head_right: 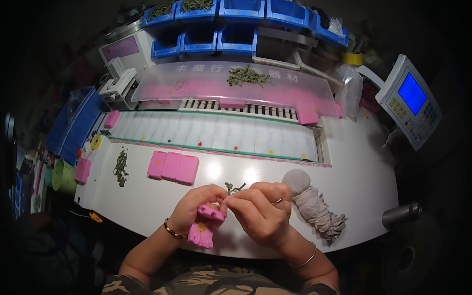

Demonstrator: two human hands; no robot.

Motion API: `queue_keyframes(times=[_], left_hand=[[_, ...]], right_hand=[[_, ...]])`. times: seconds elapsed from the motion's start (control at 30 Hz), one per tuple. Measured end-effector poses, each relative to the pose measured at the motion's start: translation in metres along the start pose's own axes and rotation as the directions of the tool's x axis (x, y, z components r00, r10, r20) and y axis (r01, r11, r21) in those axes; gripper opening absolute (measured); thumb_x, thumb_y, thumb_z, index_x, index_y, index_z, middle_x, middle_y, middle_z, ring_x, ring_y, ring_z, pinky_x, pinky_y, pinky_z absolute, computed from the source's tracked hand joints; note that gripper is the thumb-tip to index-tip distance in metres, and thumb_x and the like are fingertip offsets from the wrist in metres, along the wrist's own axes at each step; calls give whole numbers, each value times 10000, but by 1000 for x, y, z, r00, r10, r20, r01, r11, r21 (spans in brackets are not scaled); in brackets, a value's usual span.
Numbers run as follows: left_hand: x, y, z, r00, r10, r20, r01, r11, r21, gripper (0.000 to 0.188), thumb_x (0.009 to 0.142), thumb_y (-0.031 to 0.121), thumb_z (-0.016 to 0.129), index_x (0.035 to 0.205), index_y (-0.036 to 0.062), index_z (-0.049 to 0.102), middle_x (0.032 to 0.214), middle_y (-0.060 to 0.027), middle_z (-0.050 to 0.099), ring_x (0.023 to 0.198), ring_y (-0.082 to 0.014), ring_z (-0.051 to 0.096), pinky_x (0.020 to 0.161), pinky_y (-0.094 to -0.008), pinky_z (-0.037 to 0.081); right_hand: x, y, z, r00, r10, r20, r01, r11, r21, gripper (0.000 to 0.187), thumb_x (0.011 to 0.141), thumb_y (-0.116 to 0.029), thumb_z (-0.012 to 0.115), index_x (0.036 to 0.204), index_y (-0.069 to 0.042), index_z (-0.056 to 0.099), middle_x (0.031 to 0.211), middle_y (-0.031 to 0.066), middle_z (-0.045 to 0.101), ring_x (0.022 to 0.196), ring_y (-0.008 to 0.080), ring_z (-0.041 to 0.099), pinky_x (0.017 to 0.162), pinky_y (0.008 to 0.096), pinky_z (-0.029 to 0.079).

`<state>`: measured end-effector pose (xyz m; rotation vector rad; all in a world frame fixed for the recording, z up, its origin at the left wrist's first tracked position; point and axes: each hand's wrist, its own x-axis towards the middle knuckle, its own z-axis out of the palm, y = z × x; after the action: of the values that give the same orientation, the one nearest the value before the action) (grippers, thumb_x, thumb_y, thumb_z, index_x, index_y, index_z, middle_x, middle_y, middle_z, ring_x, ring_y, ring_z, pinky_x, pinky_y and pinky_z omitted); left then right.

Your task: Insert small decorative metal findings into pink silicone molds.

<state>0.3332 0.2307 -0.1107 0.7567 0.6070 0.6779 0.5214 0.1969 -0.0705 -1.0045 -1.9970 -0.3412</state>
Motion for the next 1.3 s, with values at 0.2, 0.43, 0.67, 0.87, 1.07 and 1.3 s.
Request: queue_keyframes(times=[0.2, 0.43, 0.67, 0.87, 1.07, 1.3], left_hand=[[-5, 1, -3, 999, -19, 25, 16, 995, 99, 143, 959, 128, 575, 927, -5, 618, 880, -38, 641, 770, -71, 593, 719, -209, 480], [-3, 3, -2, 998, 39, 38, -47, 976, 212, 129, 961, 110, 567, 952, -4, 626, 895, -14, 641, 813, -55, 593, 731, -200, 476], [3, 0, -6, 991, 115, 68, -129, 959, 252, 148, 966, 110, 574, 1025, -20, 614, 888, -32, 649, 808, -61, 616, 717, -196, 501], [4, 0, -8, 994, 76, 73, -91, 970, 227, 149, 967, 110, 569, 1030, -18, 616, 884, -27, 647, 808, -61, 615, 719, -193, 497], [3, 1, -8, 995, 0, 101, -19, 981, 191, 131, 968, 105, 561, 1019, -5, 613, 899, -17, 635, 825, -55, 603, 743, -201, 492], [4, -3, -6, 990, -3, 144, -23, 983, 180, 127, 976, 121, 567, 1014, 1, 582, 896, 7, 624, 794, -29, 576, 696, -181, 473]], right_hand=[[-11, 2, 4, 991, -20, 132, -2, 985, 171, 185, 701, -134, 781, 840, -132, 659, 788, -34, 610, 765, 163, 573, 695, 314, 378], [-10, 7, 3, 964, 122, 237, -189, 939, 286, 214, 708, -167, 800, 814, -119, 620, 809, -6, 597, 777, 195, 561, 671, 339, 367], [-12, 10, 5, 967, 78, 241, -131, 968, 214, 209, 719, -179, 792, 816, -126, 615, 807, -8, 592, 773, 182, 567, 679, 335, 369], [-15, 13, 5, 975, -24, 219, -11, 987, 158, 169, 746, -200, 756, 845, -144, 631, 823, -29, 601, 783, 163, 582, 704, 324, 389], [-15, 14, 5, 973, -115, 201, 92, 989, 119, 183, 733, -193, 750, 868, -143, 637, 831, -30, 604, 780, 154, 587, 691, 313, 400], [-23, 11, 9, 981, -28, 190, -4, 986, 165, 196, 749, -175, 766, 874, -103, 633, 798, -16, 606, 704, 171, 577, 660, 325, 396]])
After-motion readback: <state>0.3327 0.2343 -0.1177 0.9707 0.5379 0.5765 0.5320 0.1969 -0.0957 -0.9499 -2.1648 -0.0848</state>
